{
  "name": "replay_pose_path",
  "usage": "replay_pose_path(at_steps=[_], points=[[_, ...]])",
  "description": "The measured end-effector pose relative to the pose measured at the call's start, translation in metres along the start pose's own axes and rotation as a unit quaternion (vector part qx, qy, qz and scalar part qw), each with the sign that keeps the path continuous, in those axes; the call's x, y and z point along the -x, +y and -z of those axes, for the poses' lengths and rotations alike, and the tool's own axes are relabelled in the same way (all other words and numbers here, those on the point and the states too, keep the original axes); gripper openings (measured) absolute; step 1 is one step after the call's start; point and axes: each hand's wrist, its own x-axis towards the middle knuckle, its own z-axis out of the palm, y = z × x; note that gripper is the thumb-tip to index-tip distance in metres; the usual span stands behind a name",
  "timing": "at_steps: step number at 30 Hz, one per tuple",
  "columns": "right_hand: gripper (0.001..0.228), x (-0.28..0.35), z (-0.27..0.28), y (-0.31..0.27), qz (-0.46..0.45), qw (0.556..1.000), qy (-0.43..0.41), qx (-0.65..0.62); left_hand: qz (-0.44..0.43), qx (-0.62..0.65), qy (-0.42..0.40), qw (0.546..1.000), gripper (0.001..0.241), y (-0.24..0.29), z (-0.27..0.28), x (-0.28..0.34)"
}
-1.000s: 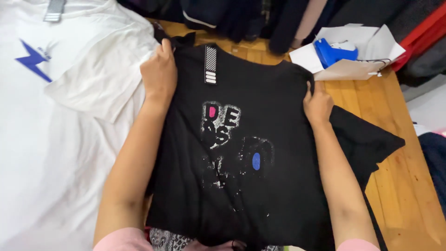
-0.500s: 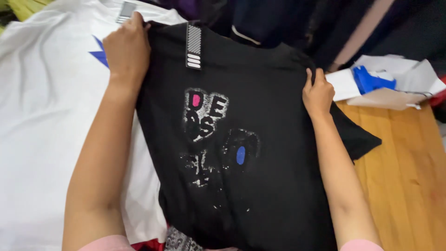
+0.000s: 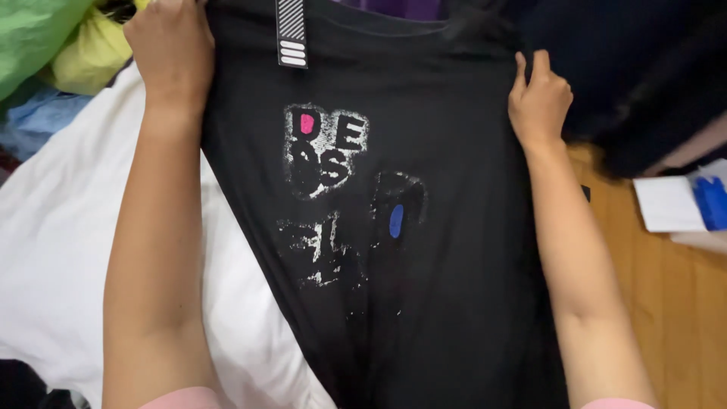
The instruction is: The person lays a black t-shirt on a wooden table, smooths it out, and folds it. They then use a blue handheld device to apply a patterned strip to the shirt's collar area before lifting the shirt.
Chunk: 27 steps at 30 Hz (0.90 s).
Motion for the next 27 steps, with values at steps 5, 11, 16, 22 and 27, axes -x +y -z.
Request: replay_pose_path(at_steps=[5,11,16,22,27], points=[[0.029,-0.053,-0.054,-0.041,-0.004,1.000,-0.008,0.002,0.003,-0.087,-0.004,0.996,0.010,-0.053,-0.027,0.010],[0.021,-0.120,-0.098,-0.111,0.046,0.998,0.003,-0.034,0.027,-0.158,-0.016,0.987,0.012,-0.129,-0.064,0.039],[0.030,-0.144,-0.156,-0.154,0.049,0.998,-0.008,-0.031,0.073,-0.136,-0.026,0.988,0.010,-0.166,-0.087,0.074],[0.037,-0.121,-0.177,-0.162,-0.004,0.955,-0.274,-0.109,0.218,0.065,-0.247,0.942,0.025,-0.159,-0.113,0.113],[0.038,-0.107,-0.194,-0.144,-0.064,0.921,-0.333,-0.193,0.245,0.220,-0.500,0.801,0.056,-0.191,-0.198,0.161]])
